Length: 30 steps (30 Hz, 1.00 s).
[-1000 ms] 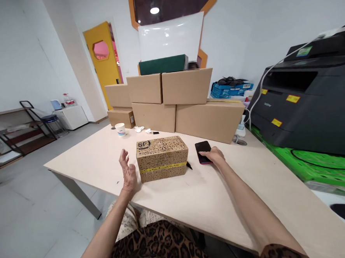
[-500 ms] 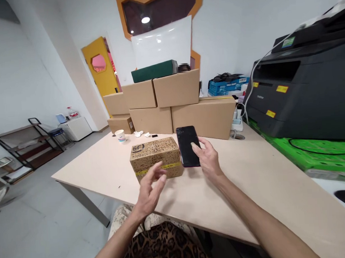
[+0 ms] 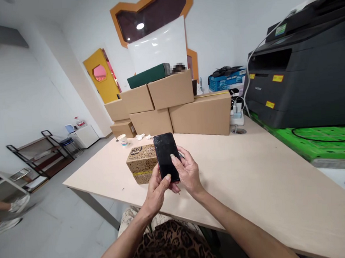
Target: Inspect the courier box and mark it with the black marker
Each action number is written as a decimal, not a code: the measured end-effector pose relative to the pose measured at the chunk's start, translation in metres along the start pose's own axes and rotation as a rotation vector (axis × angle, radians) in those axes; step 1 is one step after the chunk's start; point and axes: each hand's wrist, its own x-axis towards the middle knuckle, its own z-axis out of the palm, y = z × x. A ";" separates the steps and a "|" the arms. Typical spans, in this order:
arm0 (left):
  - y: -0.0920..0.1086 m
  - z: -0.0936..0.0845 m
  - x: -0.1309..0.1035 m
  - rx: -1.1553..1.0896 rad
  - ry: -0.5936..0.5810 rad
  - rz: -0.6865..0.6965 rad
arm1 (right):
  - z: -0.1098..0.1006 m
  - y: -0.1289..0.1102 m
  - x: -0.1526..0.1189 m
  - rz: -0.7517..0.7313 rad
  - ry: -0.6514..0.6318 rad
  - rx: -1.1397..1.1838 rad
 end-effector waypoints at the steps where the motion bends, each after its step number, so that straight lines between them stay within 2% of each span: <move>1: 0.001 -0.001 -0.002 -0.002 0.013 0.003 | 0.002 0.002 -0.002 -0.029 0.007 -0.018; 9: 0.007 -0.021 -0.006 0.005 0.102 0.047 | 0.026 0.024 0.002 -0.164 0.035 -0.127; 16: 0.010 -0.040 -0.001 -0.028 0.060 0.027 | 0.041 0.038 0.005 -0.132 0.054 -0.147; 21: 0.013 -0.043 0.001 -0.041 0.071 0.018 | 0.044 0.037 0.005 -0.099 0.067 -0.116; 30: 0.012 -0.044 -0.001 -0.021 0.095 0.021 | 0.044 0.029 -0.002 -0.044 -0.007 -0.016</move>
